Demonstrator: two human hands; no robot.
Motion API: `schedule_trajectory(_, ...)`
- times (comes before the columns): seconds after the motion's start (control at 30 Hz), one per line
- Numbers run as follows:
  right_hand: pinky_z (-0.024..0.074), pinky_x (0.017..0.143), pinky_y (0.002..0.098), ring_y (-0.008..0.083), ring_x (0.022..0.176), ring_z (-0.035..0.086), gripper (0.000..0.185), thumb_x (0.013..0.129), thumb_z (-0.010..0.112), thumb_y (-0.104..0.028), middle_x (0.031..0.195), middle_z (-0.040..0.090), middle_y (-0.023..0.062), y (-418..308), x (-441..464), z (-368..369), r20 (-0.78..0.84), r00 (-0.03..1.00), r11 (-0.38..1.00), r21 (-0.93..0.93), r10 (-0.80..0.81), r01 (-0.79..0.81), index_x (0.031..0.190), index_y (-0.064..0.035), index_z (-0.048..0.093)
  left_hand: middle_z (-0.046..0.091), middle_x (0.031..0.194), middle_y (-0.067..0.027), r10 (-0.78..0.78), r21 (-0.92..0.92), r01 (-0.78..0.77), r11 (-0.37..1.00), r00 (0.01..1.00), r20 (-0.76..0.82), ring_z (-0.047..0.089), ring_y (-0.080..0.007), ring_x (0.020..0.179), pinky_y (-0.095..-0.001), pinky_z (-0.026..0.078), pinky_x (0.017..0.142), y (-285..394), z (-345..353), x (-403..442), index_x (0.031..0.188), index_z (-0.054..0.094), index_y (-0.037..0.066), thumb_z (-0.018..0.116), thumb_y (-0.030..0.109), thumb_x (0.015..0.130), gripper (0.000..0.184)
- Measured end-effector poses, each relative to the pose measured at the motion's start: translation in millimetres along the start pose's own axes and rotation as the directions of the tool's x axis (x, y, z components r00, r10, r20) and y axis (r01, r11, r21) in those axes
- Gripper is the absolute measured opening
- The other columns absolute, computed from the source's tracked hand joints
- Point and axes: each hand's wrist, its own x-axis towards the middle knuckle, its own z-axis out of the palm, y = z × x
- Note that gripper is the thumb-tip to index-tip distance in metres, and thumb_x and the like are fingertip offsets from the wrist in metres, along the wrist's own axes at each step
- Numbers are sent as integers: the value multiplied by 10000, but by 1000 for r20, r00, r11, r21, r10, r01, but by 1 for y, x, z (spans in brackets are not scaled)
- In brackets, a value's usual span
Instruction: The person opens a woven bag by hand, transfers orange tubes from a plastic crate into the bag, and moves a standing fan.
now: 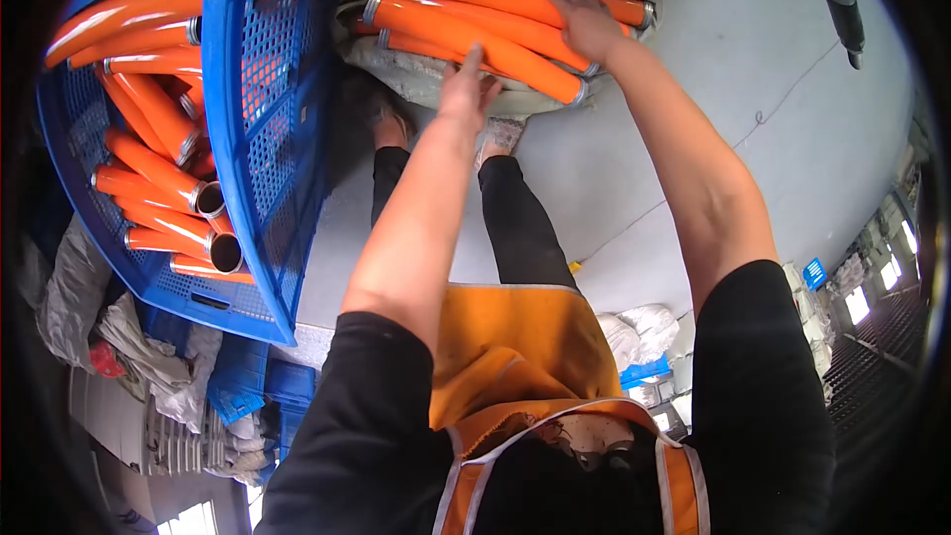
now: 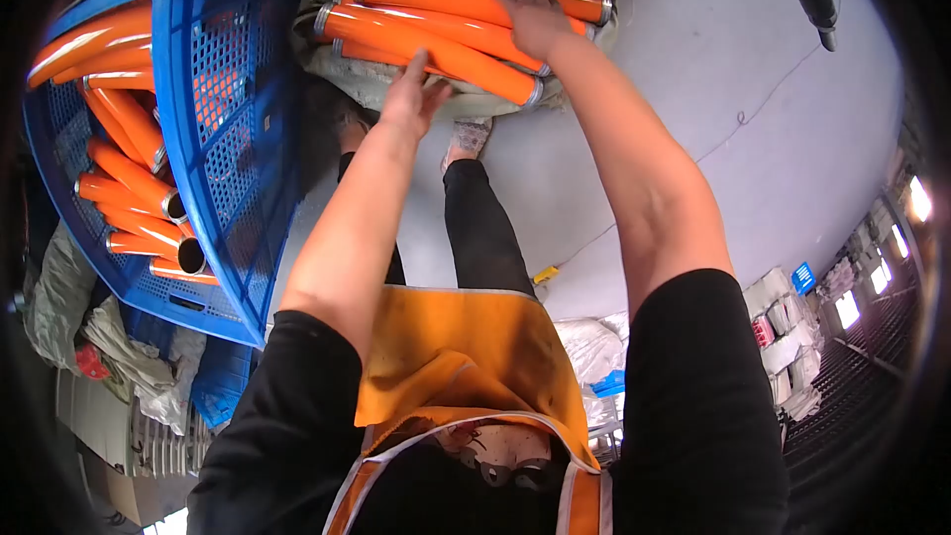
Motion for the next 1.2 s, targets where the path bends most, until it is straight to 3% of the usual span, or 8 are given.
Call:
schedule_trajectory(0.13,383,1016,433,358,1207,468,531,814,621,-143,1324,502,138,18,-35,-7,-419,907,963,256,33,83,1321,-106,466,584,1116,-99,704,642,-446,624,677,-214,542,-197,970,-341,445,867,9,-105,52,1254,499,21,605,222,877,441)
schedule_trajectory(0.23,394,990,431,376,1153,498,531,812,660,-234,1269,523,193,54,-61,6,-599,690,899,395,407,-187,1268,-25,489,542,1154,-129,552,354,-425,833,671,-495,537,-207,985,-331,451,852,64,-150,69,1224,496,-18,639,276,845,500)
schedule_trajectory(0.4,393,993,422,303,1149,522,477,889,560,-282,1254,540,198,126,-56,56,30,329,131,881,944,-456,1253,17,486,538,1284,-77,171,-86,-241,967,858,-484,505,-254,1158,-395,384,977,119,-140,105,1344,451,112,491,463,880,584)
schedule_trajectory(0.53,423,965,395,278,1092,561,406,932,461,-264,1184,594,145,145,-34,77,392,656,-445,891,645,-95,1239,-2,509,449,1399,-64,100,-164,-168,972,929,-357,405,-254,1287,-431,299,1051,116,-107,107,1411,386,141,483,507,884,649)
schedule_trajectory(0.7,451,891,357,239,1009,581,352,923,467,-178,1107,615,139,150,-43,78,309,647,-321,941,697,-103,1213,8,542,468,1380,-91,376,496,-196,846,878,-295,456,-262,1258,-356,382,1036,89,-138,132,1424,345,125,595,138,864,614)
schedule_trajectory(0.73,456,870,345,224,990,580,343,919,472,-154,1082,618,139,149,-49,73,240,602,-159,970,762,-186,1207,18,546,470,1371,-108,180,12,-187,982,924,-336,467,-258,1243,-318,403,1011,102,-127,115,1423,341,97,626,114,844,646)
schedule_trajectory(0.93,456,852,315,205,973,575,330,909,494,-109,1074,613,136,134,-75,59,-129,431,145,989,893,-5,1193,50,547,522,1293,-165,603,521,-425,740,762,-234,529,-308,1145,-414,411,985,124,-109,46,1322,458,32,491,252,953,431)
schedule_trajectory(1.2,450,869,302,198,974,578,324,922,493,-85,1087,608,134,104,-129,15,21,238,-59,986,971,155,1213,53,524,582,1180,-155,681,-48,-686,726,727,-92,556,-256,1103,-386,436,965,116,-108,-43,1190,535,3,458,170,957,296)
